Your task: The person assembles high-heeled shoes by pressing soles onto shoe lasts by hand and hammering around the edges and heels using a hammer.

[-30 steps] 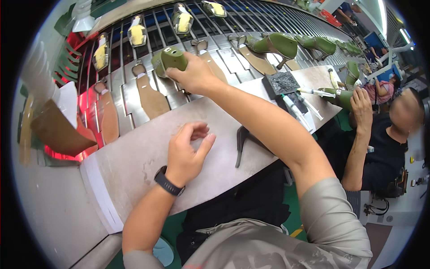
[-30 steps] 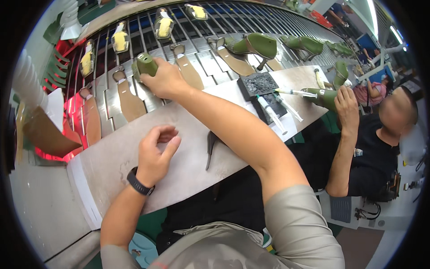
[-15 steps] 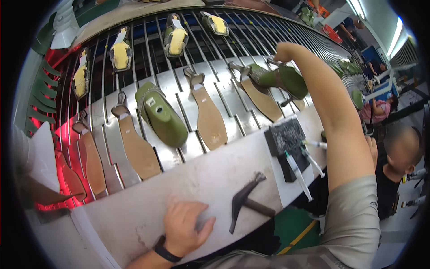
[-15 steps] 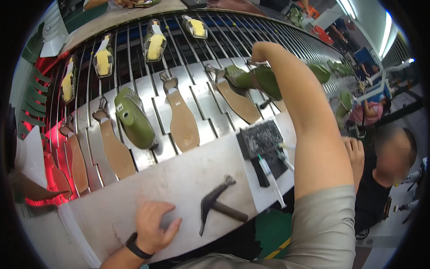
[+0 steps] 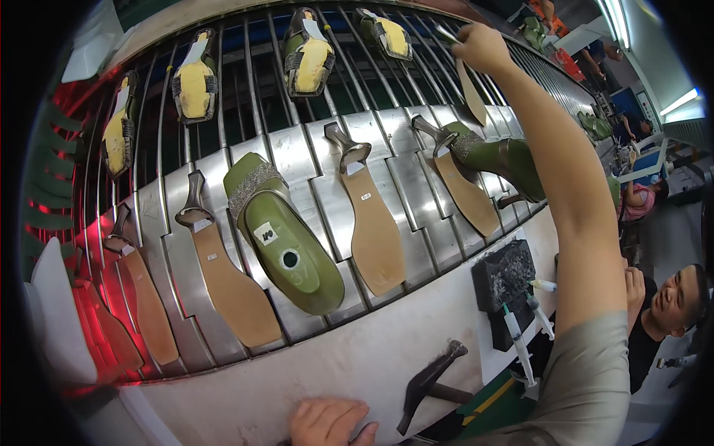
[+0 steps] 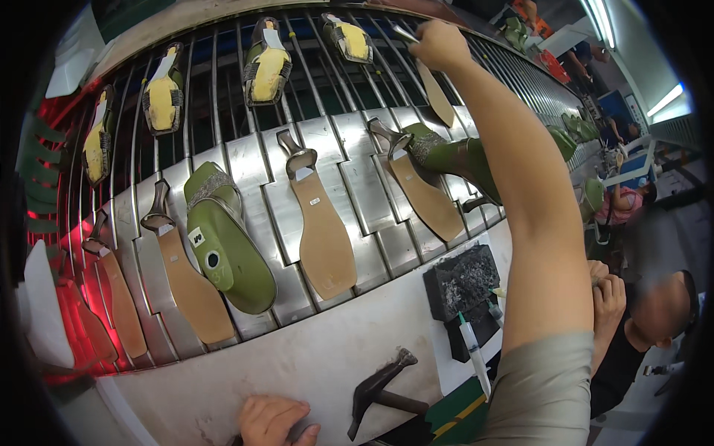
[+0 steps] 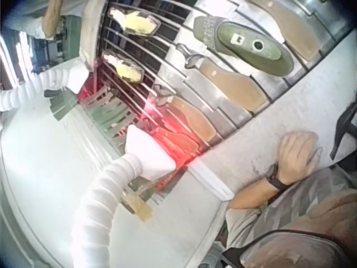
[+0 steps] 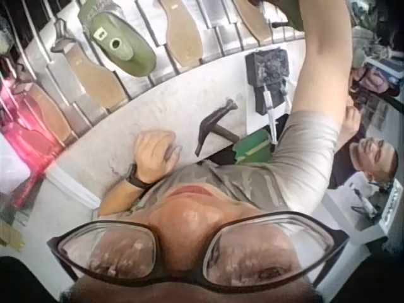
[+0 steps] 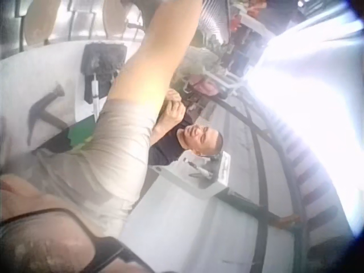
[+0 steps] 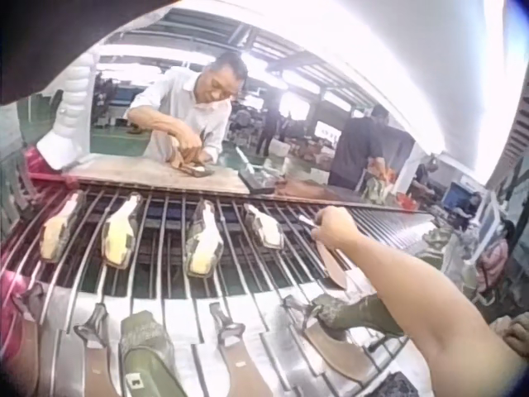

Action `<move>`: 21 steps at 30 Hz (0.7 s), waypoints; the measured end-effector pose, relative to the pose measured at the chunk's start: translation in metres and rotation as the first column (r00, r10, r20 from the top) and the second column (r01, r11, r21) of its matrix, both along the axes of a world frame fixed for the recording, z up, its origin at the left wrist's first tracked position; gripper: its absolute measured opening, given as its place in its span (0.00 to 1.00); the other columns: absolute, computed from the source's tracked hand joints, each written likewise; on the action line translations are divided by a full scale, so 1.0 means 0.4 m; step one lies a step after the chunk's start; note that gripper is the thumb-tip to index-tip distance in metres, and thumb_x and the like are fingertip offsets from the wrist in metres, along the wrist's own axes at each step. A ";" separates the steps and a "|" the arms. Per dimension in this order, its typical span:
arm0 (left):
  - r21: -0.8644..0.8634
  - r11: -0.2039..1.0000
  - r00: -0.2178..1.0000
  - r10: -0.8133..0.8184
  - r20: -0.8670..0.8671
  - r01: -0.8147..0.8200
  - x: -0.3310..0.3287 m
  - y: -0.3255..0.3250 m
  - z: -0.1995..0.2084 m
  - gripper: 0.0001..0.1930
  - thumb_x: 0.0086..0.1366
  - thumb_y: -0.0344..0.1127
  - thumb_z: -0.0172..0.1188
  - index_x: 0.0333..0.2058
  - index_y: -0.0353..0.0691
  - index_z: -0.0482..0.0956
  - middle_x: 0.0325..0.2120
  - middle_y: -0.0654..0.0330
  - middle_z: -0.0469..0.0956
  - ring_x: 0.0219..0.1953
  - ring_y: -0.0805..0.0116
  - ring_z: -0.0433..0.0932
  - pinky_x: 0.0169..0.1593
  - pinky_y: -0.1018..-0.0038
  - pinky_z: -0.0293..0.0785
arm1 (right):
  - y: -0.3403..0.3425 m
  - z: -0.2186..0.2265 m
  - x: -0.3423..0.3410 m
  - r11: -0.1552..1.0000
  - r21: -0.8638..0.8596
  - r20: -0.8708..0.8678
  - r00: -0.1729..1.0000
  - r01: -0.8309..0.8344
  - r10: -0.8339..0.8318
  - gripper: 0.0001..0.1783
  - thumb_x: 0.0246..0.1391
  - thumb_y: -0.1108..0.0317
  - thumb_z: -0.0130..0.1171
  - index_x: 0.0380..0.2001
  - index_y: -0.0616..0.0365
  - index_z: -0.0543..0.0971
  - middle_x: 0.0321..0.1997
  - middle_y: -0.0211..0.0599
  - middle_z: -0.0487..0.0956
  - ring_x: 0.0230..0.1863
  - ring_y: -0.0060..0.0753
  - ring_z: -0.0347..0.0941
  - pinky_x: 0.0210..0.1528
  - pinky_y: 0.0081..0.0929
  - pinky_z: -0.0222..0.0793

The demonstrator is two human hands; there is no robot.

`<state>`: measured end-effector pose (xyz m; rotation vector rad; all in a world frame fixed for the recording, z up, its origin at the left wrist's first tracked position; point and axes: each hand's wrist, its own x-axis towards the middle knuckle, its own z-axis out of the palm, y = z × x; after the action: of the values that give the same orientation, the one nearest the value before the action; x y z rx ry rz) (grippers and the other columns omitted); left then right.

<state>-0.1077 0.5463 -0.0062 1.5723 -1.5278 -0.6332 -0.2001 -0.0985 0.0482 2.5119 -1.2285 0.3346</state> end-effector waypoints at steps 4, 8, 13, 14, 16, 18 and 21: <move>-0.014 1.000 0.999 -0.007 -0.041 0.007 0.009 0.005 -0.001 0.18 0.52 0.31 0.72 0.42 0.37 0.82 0.37 0.53 0.83 0.38 0.52 0.81 0.43 0.59 0.74 | -0.022 -0.092 0.199 0.978 0.067 0.555 0.822 -0.199 0.129 0.49 0.41 0.34 0.75 0.61 0.55 0.78 0.55 0.59 0.83 0.56 0.54 0.81 0.61 0.40 0.74; -0.048 0.999 0.996 -0.021 -0.085 0.017 0.019 0.003 -0.010 0.16 0.54 0.32 0.71 0.41 0.37 0.82 0.37 0.54 0.83 0.38 0.53 0.81 0.42 0.59 0.74 | -0.055 -0.262 0.226 0.988 0.148 0.218 0.976 -0.031 -0.002 0.62 0.37 0.34 0.77 0.72 0.51 0.63 0.63 0.63 0.74 0.65 0.58 0.72 0.68 0.46 0.67; -0.054 0.998 0.999 0.011 -0.036 -0.013 0.020 0.027 0.002 0.16 0.54 0.32 0.71 0.41 0.37 0.82 0.37 0.53 0.82 0.39 0.53 0.81 0.43 0.58 0.74 | 0.110 -0.133 0.300 0.964 0.226 0.183 0.965 0.143 -0.186 0.42 0.45 0.44 0.74 0.58 0.55 0.73 0.57 0.54 0.80 0.59 0.57 0.77 0.60 0.50 0.75; -0.064 0.998 1.000 0.018 -0.013 -0.019 0.017 0.030 0.000 0.16 0.54 0.33 0.72 0.42 0.38 0.81 0.38 0.53 0.82 0.39 0.52 0.81 0.43 0.57 0.73 | 0.143 -0.082 0.303 0.944 0.294 0.156 0.967 0.148 -0.200 0.40 0.45 0.45 0.72 0.57 0.56 0.74 0.55 0.54 0.82 0.58 0.54 0.79 0.60 0.47 0.75; -0.094 0.995 1.000 0.017 0.024 -0.015 0.010 0.040 -0.010 0.17 0.54 0.34 0.72 0.42 0.38 0.81 0.38 0.53 0.83 0.40 0.52 0.81 0.44 0.57 0.73 | 0.212 0.020 0.267 0.917 0.349 0.106 0.964 0.194 -0.244 0.41 0.43 0.46 0.71 0.57 0.58 0.75 0.54 0.53 0.83 0.57 0.53 0.80 0.60 0.45 0.75; -0.127 0.992 0.998 0.010 0.064 -0.002 0.004 0.047 -0.026 0.18 0.54 0.35 0.72 0.43 0.38 0.81 0.39 0.54 0.83 0.41 0.52 0.81 0.45 0.57 0.73 | 0.269 0.112 0.206 0.908 0.358 0.140 0.949 0.218 -0.283 0.42 0.41 0.47 0.69 0.58 0.61 0.76 0.55 0.54 0.83 0.58 0.54 0.79 0.61 0.43 0.74; -0.205 0.978 0.997 0.043 0.069 -0.028 0.000 0.049 -0.040 0.20 0.53 0.35 0.73 0.45 0.37 0.80 0.39 0.53 0.82 0.40 0.50 0.81 0.45 0.59 0.75 | 0.433 0.239 0.093 0.909 0.380 0.327 0.893 0.174 -0.308 0.43 0.39 0.46 0.71 0.55 0.63 0.77 0.53 0.51 0.84 0.55 0.49 0.81 0.59 0.39 0.74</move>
<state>-0.1076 0.5658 -0.0221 1.4764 -1.5624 -0.3882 -0.1630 0.0746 0.1437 2.6037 -1.8849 0.6164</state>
